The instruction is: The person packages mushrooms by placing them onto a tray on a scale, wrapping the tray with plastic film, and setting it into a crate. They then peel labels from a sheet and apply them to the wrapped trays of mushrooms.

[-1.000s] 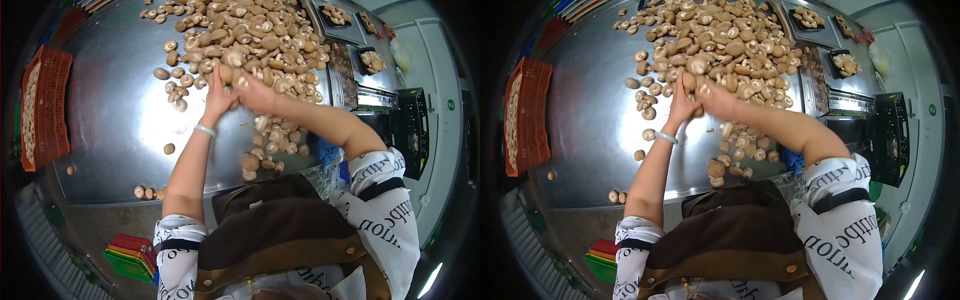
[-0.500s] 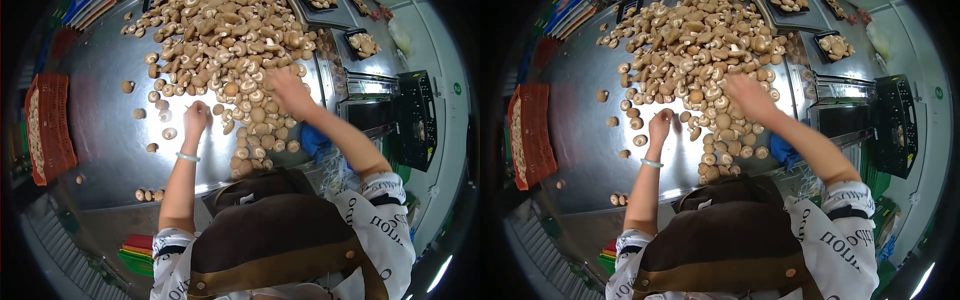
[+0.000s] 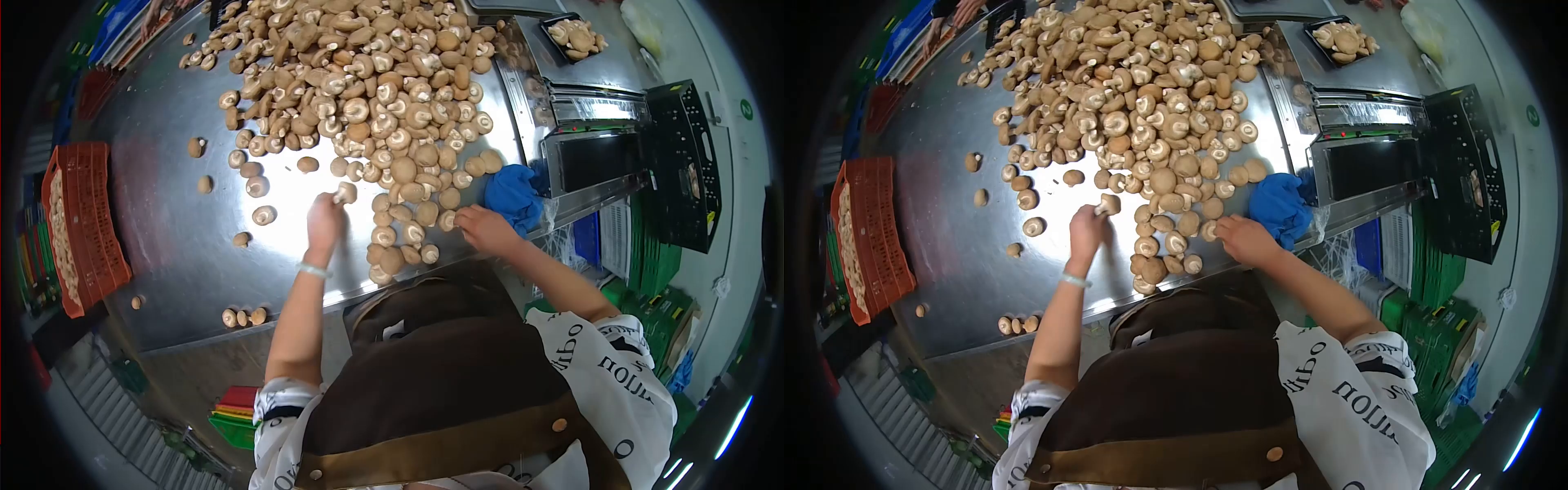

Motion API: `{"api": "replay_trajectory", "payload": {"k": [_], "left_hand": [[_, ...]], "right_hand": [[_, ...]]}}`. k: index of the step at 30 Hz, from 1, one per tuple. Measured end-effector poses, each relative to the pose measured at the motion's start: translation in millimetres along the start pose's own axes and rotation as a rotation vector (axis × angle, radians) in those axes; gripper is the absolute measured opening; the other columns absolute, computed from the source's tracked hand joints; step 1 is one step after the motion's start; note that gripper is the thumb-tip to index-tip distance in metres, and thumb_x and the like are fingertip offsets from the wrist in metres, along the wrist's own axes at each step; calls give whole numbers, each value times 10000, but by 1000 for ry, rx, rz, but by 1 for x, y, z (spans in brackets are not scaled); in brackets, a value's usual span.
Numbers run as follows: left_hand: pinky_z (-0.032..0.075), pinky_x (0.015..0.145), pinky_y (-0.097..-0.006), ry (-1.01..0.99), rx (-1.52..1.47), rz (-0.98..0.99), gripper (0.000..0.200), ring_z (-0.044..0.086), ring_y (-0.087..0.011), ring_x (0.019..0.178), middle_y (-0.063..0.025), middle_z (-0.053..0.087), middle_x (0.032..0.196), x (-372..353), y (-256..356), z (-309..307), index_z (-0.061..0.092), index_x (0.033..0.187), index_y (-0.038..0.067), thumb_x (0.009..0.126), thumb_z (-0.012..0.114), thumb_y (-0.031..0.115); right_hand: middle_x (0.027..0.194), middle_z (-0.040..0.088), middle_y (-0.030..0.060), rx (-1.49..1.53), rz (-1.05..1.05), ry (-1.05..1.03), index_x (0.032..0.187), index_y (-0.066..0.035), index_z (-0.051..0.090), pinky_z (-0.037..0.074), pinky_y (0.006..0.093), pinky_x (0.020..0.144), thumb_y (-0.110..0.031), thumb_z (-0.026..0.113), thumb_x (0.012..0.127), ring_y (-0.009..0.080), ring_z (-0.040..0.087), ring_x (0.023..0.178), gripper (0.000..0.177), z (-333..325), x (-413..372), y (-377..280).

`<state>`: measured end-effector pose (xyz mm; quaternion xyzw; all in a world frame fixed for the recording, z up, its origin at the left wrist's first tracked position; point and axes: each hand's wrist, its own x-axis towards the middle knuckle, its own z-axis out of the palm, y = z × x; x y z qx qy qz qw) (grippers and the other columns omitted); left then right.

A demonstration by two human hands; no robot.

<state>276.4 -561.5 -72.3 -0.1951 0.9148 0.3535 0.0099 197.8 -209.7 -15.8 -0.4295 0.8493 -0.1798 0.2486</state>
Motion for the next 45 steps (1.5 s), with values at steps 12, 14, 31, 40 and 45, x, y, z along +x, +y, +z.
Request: {"api": "replay_trajectory", "payload": {"k": [12, 14, 31, 40, 45], "left_hand": [[495, 880, -442, -398, -205, -281, 1047, 580, -378, 989, -221, 509, 1137, -138, 31, 21, 265, 1431, 52, 625, 888, 294], [473, 923, -449, -277, -134, -331, 1141, 531, -430, 1055, -258, 414, 1245, -131, 62, 46, 190, 1456, 43, 593, 901, 272], [465, 944, -352, 172, -728, 2, 919, 506, -285, 1151, -160, 429, 1361, 152, 154, -3, 163, 1489, 49, 694, 608, -78], [441, 874, -373, 378, -217, 388, 507, 516, -263, 950, -201, 471, 1236, 134, 185, -20, 360, 1367, -49, 918, 573, 51], [458, 690, -282, -158, -308, 750, 507, 511, -159, 754, -101, 513, 1134, 15, 180, 123, 427, 1355, 42, 884, 610, 4]], "right_hand": [[1217, 412, 251, 416, 605, 251, 1340, 0, 345, 485, 444, 878, -223, 804, 653, 434, 553, 1005, 856, 52, -8, -11], [1241, 382, 241, 596, 608, 286, 1361, -11, 316, 486, 439, 876, -196, 816, 633, 426, 496, 1107, 902, 56, 0, -21], [1314, 474, 250, 1161, 450, 475, 1433, 3, 239, 426, 402, 1009, -108, 719, 687, 384, 509, 1178, 894, -68, 178, -22], [1168, 528, 138, 430, 178, 677, 1152, -34, 516, 481, 456, 813, -122, 686, 752, 319, 560, 1073, 443, -132, 107, -10], [1011, 580, 110, -339, 737, 691, 948, -61, 591, 531, 361, 639, -125, 593, 759, 255, 613, 886, 199, -14, -56, 23]]}}
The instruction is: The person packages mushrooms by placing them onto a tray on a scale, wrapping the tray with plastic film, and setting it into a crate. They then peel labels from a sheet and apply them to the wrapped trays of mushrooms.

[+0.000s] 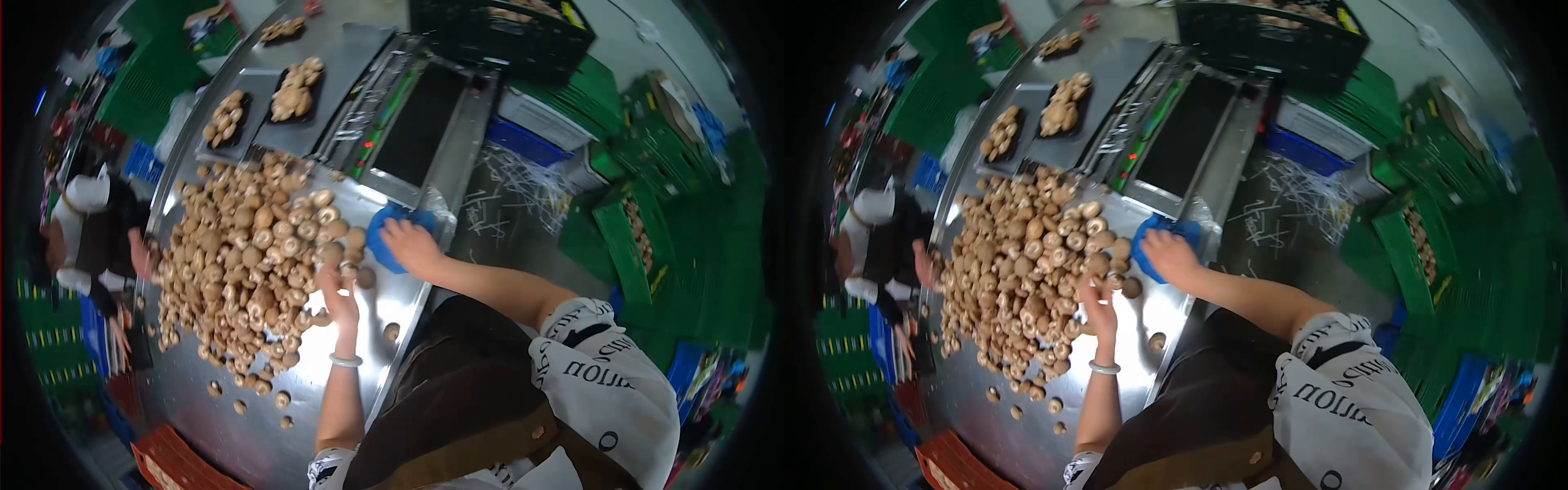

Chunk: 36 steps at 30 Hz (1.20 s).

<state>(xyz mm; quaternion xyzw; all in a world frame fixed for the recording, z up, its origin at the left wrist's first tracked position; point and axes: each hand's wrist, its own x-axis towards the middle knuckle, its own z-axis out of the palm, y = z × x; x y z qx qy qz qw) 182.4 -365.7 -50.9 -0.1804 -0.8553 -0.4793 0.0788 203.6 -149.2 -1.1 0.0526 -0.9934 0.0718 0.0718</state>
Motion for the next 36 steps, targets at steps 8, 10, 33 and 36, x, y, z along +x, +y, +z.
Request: {"api": "replay_trajectory", "payload": {"k": [8, 10, 33, 36], "left_hand": [[504, 816, -390, -548, -8, 234, 438, 608, -361, 950, -184, 591, 1081, 1, 40, 96, 525, 1192, 32, 776, 662, 50], [494, 761, -384, -617, -57, 133, 199, 618, -344, 897, -158, 624, 913, 18, 51, 86, 606, 981, 34, 789, 553, 17], [504, 713, -369, -1088, 599, -162, 223, 680, -262, 788, -165, 682, 794, 179, 179, 273, 671, 934, 16, 814, 672, 205], [509, 731, -354, -1150, 490, 62, 240, 690, -241, 802, -158, 688, 795, 235, 230, 317, 676, 926, 14, 820, 679, 229]], "right_hand": [[800, 669, 174, 507, 152, -188, 907, -44, 588, 517, 475, 644, -170, 526, 885, 377, 663, 757, 142, 21, -46, 33], [770, 649, 202, 631, 258, -207, 864, -35, 596, 499, 500, 638, -336, 504, 948, 401, 648, 742, 326, 10, -44, 43], [852, 661, 176, 593, 556, -192, 914, -72, 621, 496, 516, 676, -217, 590, 774, 396, 637, 833, 204, -49, -260, 555], [830, 659, 161, 421, 666, -204, 880, -90, 619, 502, 505, 669, -291, 635, 782, 378, 644, 820, 224, -76, -267, 606]]}}
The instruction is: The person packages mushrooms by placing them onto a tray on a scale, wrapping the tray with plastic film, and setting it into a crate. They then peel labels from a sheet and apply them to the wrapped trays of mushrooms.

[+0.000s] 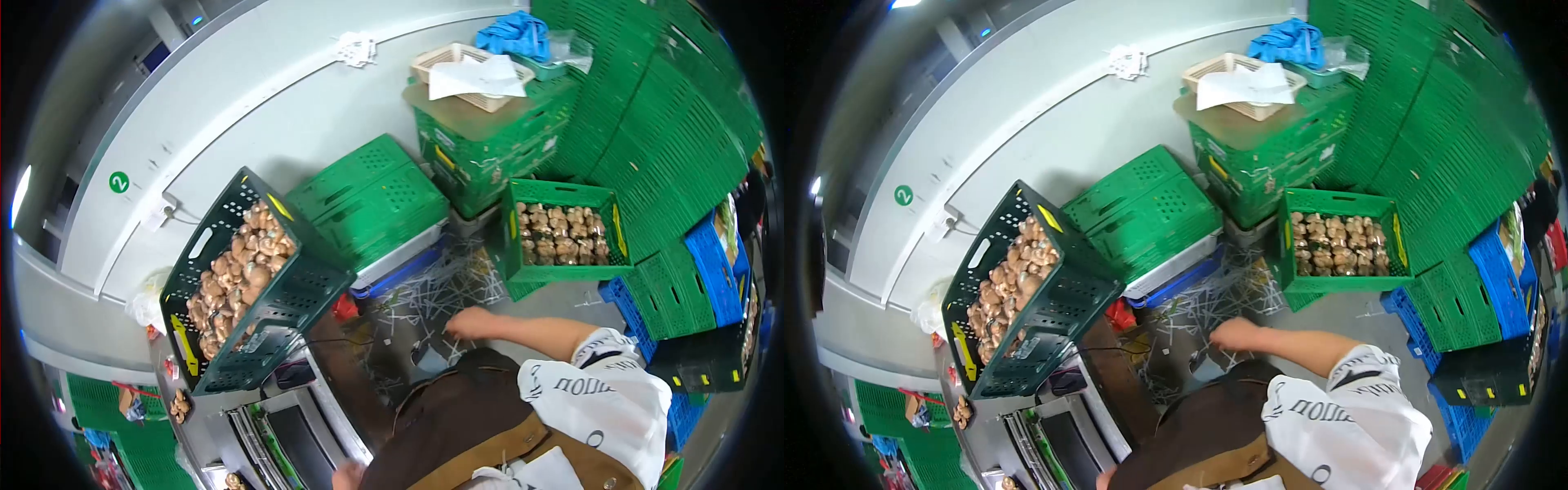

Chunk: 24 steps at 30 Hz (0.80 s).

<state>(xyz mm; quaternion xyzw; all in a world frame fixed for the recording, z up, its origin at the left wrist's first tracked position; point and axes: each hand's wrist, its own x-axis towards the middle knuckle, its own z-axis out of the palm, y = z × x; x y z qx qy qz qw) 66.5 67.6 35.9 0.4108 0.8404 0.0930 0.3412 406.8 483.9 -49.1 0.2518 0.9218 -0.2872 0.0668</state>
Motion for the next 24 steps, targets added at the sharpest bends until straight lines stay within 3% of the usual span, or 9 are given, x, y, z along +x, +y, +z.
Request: {"api": "replay_trajectory", "payload": {"k": [3, 5, 7, 10, 11, 15, 18, 21, 24], "left_hand": [[481, 602, -348, 90, -149, 81, 165, 634, -255, 644, -151, 666, 757, 63, 114, -56, 689, 840, -10, 810, 719, 150], [475, 594, -336, 99, -184, 75, 159, 624, -237, 628, -140, 661, 737, 106, 128, -67, 686, 836, -19, 823, 708, 137], [472, 593, -322, 63, -160, 80, 181, 620, -224, 626, -121, 660, 725, 138, 145, -80, 676, 888, -21, 836, 703, 150], [433, 569, -278, 84, -109, 186, 217, 570, -99, 653, -76, 634, 750, 175, 134, -79, 651, 1013, 22, 862, 683, 174], [481, 657, -281, -22, -169, 178, 331, 630, -127, 779, -99, 670, 897, 203, 84, -69, 615, 1136, 50, 842, 696, 179], [503, 684, -323, 43, 2, 138, 367, 666, -216, 787, -120, 686, 902, 227, 101, -43, 631, 1111, 45, 807, 736, 222], [515, 714, -345, 79, -34, 39, 400, 684, -270, 829, -139, 694, 916, 219, 139, -42, 633, 1114, 42, 786, 756, 235], [518, 758, -348, -26, -220, 62, 437, 680, -296, 923, -164, 693, 951, 219, 233, -48, 619, 1155, 37, 775, 757, 203], [523, 767, -373, 27, -55, 250, 437, 668, -343, 934, -207, 676, 981, 228, 288, -56, 609, 1155, 14, 757, 754, 123]], "right_hand": [[786, 641, 160, -56, 193, 207, 848, -64, 606, 495, 504, 657, -370, 621, 817, 368, 638, 784, 308, -81, 14, 11], [794, 614, 152, -184, 204, 457, 829, -49, 599, 483, 480, 664, -376, 612, 834, 355, 610, 776, 327, -141, 25, 27], [940, 597, 113, -411, 237, 610, 904, -63, 576, 448, 398, 806, -254, 626, 814, 291, 546, 929, 217, -201, 41, 53], [1239, 525, 107, -655, 301, 991, 1150, -106, 570, 388, 412, 983, -186, 583, 810, 297, 480, 1136, 350, -289, 63, 88], [1241, 523, 113, -739, 371, 1031, 1159, -113, 569, 381, 423, 988, -192, 567, 821, 301, 485, 1129, 347, -311, 75, 103], [1175, 561, 118, -1067, 500, 1197, 1102, -93, 595, 373, 450, 994, -200, 541, 832, 298, 504, 1110, 295, -371, 123, 184], [1077, 603, 104, -907, 605, 876, 1002, -64, 615, 385, 467, 986, -189, 544, 825, 291, 523, 1095, 228, -394, 145, 231], [1014, 623, 88, -693, 529, 804, 938, -49, 622, 415, 472, 944, -172, 549, 817, 280, 542, 1064, 188, -426, 137, 233], [1039, 622, 88, -917, 180, 1136, 974, -53, 620, 444, 467, 893, -159, 558, 807, 274, 560, 1024, 207, -457, 113, 215]]}}
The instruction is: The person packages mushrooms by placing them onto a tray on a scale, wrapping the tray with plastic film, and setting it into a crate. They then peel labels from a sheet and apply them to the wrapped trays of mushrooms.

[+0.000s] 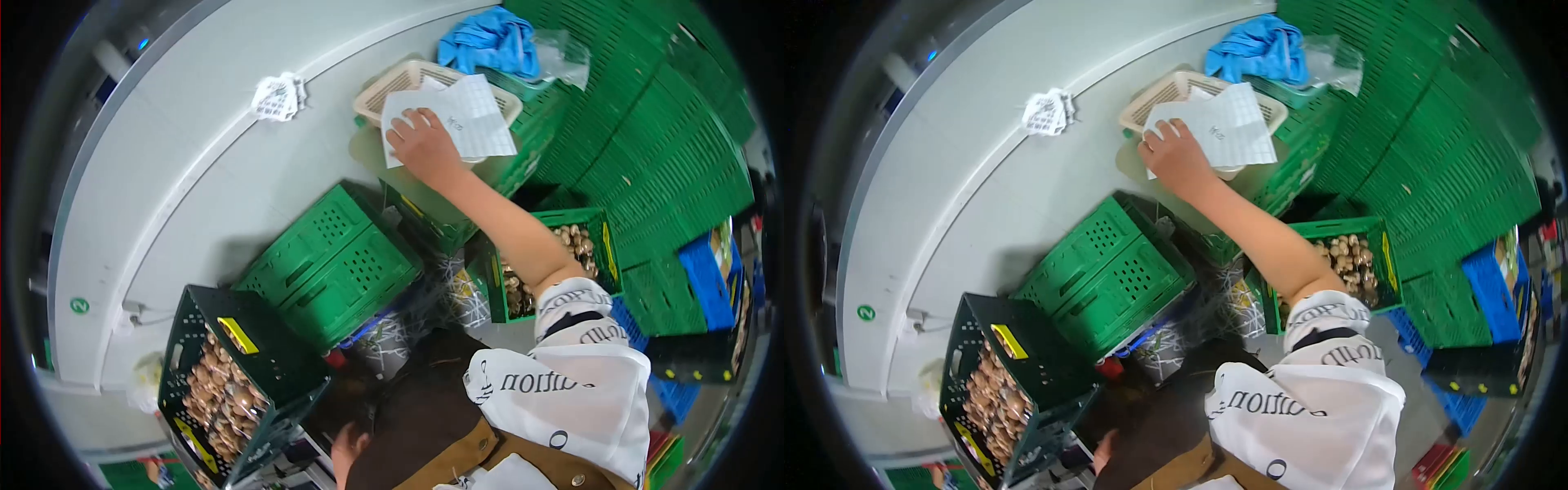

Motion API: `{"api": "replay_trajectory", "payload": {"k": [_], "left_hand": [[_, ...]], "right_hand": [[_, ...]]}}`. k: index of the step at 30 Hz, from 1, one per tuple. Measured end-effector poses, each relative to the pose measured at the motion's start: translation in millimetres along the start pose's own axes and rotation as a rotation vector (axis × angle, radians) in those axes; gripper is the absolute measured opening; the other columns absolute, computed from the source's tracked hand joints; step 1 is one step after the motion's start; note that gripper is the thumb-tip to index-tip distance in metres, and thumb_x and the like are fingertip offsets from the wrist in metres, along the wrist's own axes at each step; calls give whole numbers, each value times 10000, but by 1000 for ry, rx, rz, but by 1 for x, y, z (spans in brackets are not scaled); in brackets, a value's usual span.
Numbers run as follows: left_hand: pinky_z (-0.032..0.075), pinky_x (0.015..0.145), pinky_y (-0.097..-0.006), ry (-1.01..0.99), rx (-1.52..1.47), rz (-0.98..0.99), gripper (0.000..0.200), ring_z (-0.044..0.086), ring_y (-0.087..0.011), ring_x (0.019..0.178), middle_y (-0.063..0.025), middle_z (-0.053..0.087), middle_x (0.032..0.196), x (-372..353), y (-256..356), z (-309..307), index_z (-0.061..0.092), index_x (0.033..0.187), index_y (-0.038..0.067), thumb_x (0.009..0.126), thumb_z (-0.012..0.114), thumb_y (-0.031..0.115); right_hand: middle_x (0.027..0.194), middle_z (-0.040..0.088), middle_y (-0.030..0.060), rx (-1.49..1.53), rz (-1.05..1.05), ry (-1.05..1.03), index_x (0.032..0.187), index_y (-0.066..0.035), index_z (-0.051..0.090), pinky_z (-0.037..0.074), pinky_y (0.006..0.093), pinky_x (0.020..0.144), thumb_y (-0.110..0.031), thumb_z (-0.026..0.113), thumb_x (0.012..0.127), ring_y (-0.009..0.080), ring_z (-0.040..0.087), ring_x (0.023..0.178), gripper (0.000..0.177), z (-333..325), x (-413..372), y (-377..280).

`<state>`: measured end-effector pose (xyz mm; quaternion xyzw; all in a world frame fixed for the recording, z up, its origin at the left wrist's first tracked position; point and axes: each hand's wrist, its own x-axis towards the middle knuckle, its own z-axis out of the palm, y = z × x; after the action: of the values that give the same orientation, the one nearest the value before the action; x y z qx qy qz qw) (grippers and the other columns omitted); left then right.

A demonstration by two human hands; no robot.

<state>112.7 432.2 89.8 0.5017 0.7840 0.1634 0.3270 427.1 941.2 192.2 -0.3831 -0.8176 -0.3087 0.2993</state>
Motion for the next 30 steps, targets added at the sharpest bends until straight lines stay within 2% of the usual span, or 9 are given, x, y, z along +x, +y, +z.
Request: {"api": "replay_trajectory", "payload": {"k": [3, 6, 12, 15, 18, 20, 24, 27, 30], "left_hand": [[520, 740, -366, -11, -83, -26, 412, 666, -305, 869, -200, 662, 1005, 20, 69, -11, 603, 1155, 6, 772, 735, 82], [511, 718, -336, 2, -76, 52, 412, 653, -249, 803, -169, 658, 984, 33, 98, -16, 598, 1164, 6, 780, 731, 77], [500, 731, -361, 58, -110, 222, 385, 627, -297, 820, -149, 650, 946, 44, 142, -45, 619, 1105, 3, 747, 747, 60], [485, 843, -377, 444, 7, 524, 404, 600, -330, 975, -156, 639, 1061, 56, 196, -79, 618, 1105, 4, 724, 751, 36], [443, 929, -428, 929, 130, 618, 412, 560, -358, 1059, -164, 610, 1154, 60, 245, -112, 607, 1117, -8, 729, 738, 32], [429, 941, -442, 1094, 240, 685, 419, 558, -361, 1063, -159, 610, 1156, 56, 272, -132, 601, 1125, -20, 732, 734, 35], [483, 842, -387, 1022, 40, 777, 462, 592, -326, 995, -171, 616, 1106, 55, 295, -142, 615, 1135, -10, 706, 774, 54], [517, 674, -333, 1038, -87, 700, 345, 637, -274, 807, -132, 648, 925, 47, 284, -123, 678, 1046, 21, 711, 746, -20], [512, 640, -308, 1032, -239, 527, 278, 636, -221, 766, -110, 654, 882, 26, 262, -108, 694, 1000, 32, 732, 746, -15]], "right_hand": [[1080, 620, 87, -146, -124, -24, 989, -64, 613, 471, 463, 847, -152, 572, 795, 281, 560, 1034, 217, 27, -21, 0], [1052, 637, 75, -212, -42, -172, 1024, -82, 606, 508, 422, 773, -157, 572, 796, 256, 597, 963, 242, 46, -32, 19], [685, 612, 71, 736, 197, -56, 966, -23, 633, 447, 318, 540, -183, 612, 884, 166, 571, 586, 181, -81, 42, -6], [660, 619, 25, 1311, 340, -410, 877, 30, 640, 414, 282, 566, -188, 618, 921, 78, 555, 618, 224, -141, 68, -25], [600, 515, 56, 1497, 194, -486, 873, 19, 634, 383, 284, 534, -232, 622, 929, 69, 412, 598, 257, -165, 81, -55], [601, 510, 82, 1571, 115, -614, 856, 17, 623, 377, 291, 529, -229, 627, 923, 82, 397, 583, 254, -168, 83, -72], [589, 452, 147, 1585, -261, -722, 774, 3, 531, 357, 342, 503, -229, 611, 928, 214, 379, 510, 289, -181, 86, -104], [583, 478, 136, 1588, -429, -816, 790, -9, 546, 368, 356, 484, -211, 599, 935, 245, 424, 486, 255, -188, 79, -125], [601, 519, 141, 1552, -516, -809, 823, -29, 559, 388, 384, 489, -220, 611, 926, 287, 520, 507, 223, -192, 63, -151]]}}
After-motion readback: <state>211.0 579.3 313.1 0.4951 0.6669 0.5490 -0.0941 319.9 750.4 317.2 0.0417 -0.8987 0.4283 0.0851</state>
